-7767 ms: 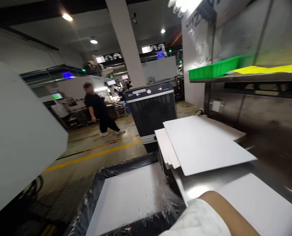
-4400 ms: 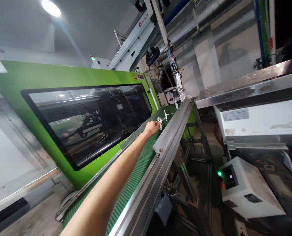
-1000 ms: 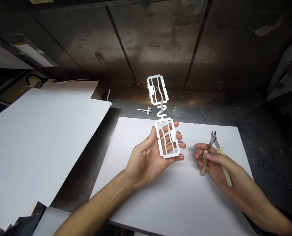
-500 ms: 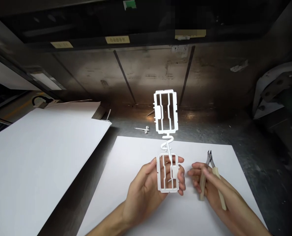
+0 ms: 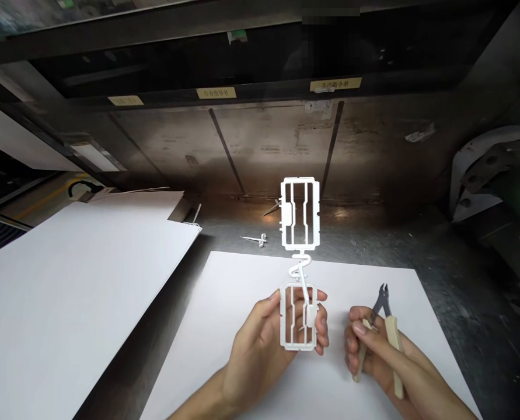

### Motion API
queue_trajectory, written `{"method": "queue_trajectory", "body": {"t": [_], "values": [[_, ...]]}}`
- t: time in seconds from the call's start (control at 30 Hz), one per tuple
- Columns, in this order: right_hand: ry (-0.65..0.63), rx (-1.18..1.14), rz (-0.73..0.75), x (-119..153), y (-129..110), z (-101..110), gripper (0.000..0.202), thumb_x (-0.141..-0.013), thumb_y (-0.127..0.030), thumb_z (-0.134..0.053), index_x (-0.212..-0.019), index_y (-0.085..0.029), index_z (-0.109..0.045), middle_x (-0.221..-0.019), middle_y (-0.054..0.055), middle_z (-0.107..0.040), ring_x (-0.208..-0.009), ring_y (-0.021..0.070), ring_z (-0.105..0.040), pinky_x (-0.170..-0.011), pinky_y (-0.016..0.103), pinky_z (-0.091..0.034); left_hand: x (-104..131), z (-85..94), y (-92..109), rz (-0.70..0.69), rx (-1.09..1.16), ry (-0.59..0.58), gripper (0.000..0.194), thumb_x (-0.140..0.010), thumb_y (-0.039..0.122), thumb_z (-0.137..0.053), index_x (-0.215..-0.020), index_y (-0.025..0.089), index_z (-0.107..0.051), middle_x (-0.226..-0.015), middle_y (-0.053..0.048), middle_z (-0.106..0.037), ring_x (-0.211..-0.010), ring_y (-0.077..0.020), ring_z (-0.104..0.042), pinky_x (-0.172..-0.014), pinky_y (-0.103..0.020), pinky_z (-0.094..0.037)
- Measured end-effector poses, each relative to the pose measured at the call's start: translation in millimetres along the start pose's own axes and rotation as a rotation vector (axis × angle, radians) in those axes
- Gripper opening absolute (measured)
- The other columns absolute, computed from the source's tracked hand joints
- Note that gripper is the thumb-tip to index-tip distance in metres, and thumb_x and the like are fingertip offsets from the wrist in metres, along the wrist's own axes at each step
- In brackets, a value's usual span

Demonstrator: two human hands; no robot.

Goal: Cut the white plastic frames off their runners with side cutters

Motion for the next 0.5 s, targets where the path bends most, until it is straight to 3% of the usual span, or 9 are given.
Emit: {"method": "queue_trajectory", "body": {"t": [0.1,0.27,0.37,0.5], "values": [[0.083,0.05,0.021,5,-7,3,0.065,-0.088,-0.066,-0.099,-0.125,-0.02,-0.074,-0.09,0.006,-0.064,-0.08,0.0245,-0.058,-0.072,0.033,-0.051,-3,7.3,0,-0.034,0.035,0.097,0.058,-0.118,0.054,-0.038,-0.127,0.011,-0.076,-0.094,-0.009,-0.058,-0.082,-0.0179,-0.061,-0.083,-0.03,-0.056],[0.094,0.077,0.06,6,-12,9,0.055,-0.095,-0.069,-0.091,-0.096,-0.019,-0.067,-0.081,0.002,-0.051,-0.075,0.0196,-0.045,-0.069,0.029,-0.044,-11,16.7,-1,-0.045,0.03,0.143,0.071,-0.118,0.062,-0.029,-0.122,0.011,-0.078,-0.082,-0.003,-0.047,-0.058,-0.012,-0.043,-0.045,-0.021,-0.049],[0.029,0.07,0.067,3,-9,11,0.057,-0.103,-0.069,-0.083,-0.09,-0.022,-0.054,-0.08,0.0,-0.042,-0.075,0.0193,-0.04,-0.071,0.028,-0.043,-13,17.7,-2,-0.006,0.02,0.145,0.077,-0.116,0.069,-0.028,-0.122,0.011,-0.078,-0.083,-0.003,-0.047,-0.058,-0.0119,-0.043,-0.044,-0.021,-0.051],[0.038,0.118,0.148,2,-11,15,0.055,-0.111,-0.064,-0.074,-0.09,-0.022,-0.047,-0.085,0.0,-0.038,-0.079,0.0196,-0.038,-0.077,0.028,-0.043,-10,12.1,-1,0.023,0.007,0.167,0.066,-0.117,0.065,-0.037,-0.125,0.011,-0.075,-0.092,-0.004,-0.051,-0.068,-0.0122,-0.053,-0.056,-0.021,-0.054]]}}
Point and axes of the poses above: each hand's wrist, its own x-axis away from the middle knuckle, its own z-axis out of the back of the hand, y = z × x, the point moved 7 cm from there along -x, towards the middle knuckle
